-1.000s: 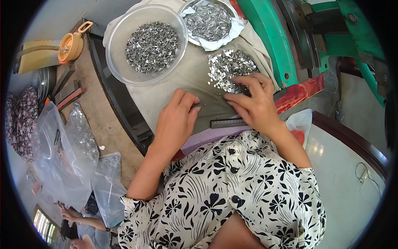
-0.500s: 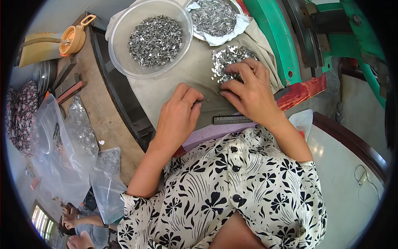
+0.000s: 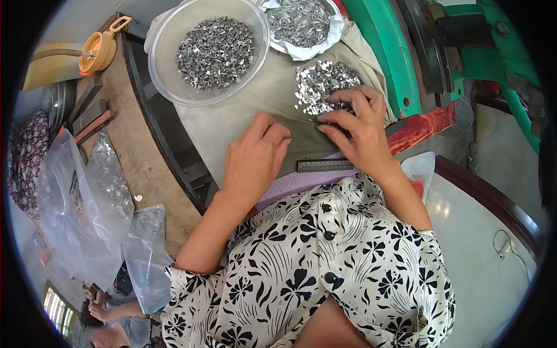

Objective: Assembling and pressing small metal parts onto a strip using a manual press.

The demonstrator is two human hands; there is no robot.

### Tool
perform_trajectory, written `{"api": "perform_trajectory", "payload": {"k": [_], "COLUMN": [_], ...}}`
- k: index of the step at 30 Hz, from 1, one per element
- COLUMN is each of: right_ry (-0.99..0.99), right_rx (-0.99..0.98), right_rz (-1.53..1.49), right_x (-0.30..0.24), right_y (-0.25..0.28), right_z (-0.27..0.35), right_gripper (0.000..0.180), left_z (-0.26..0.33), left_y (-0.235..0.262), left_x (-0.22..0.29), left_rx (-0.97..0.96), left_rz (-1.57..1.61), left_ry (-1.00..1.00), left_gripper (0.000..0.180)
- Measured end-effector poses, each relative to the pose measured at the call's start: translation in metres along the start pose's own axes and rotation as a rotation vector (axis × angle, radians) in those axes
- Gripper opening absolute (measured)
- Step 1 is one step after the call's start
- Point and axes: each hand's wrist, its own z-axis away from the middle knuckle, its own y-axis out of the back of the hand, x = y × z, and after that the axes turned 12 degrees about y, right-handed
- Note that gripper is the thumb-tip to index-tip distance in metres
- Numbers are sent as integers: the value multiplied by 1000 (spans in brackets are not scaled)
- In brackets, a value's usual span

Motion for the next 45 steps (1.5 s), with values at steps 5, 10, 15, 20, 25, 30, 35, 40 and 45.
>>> {"api": "perform_trajectory", "payload": {"k": [5, 10, 15, 20, 25, 30, 35, 40, 45], "right_ry": [-30, 17, 97, 104, 21, 101, 154, 109, 179], "right_rx": [56, 35, -17, -45, 19, 112, 23, -17, -103], "right_rz": [35, 28, 46, 28, 52, -9, -83, -121, -163], "right_x": [3, 3, 1, -2, -2, -11, -23, -15, -3], "right_y": [8, 9, 0, -6, -11, -5, -11, -5, 0], "right_z": [8, 6, 0, -11, -11, 5, 40, 41, 24], "right_gripper": [18, 18, 17, 13, 12, 16, 20, 22, 20], "left_z": [8, 22, 32, 35, 36, 37, 37, 38, 42], "left_y": [8, 7, -9, -13, -11, -11, -13, -12, -13], "left_x": [6, 11, 5, 3, 3, 1, 0, 3, 0], "left_rx": [12, -8, -26, -14, -47, -55, -56, -48, -52], "left_rz": [53, 146, 116, 100, 106, 120, 109, 84, 37], "left_ry": [-3, -77, -103, -94, -90, -76, -106, -74, -109], "left_gripper": [11, 12, 14, 16, 19, 22, 26, 29, 30]}}
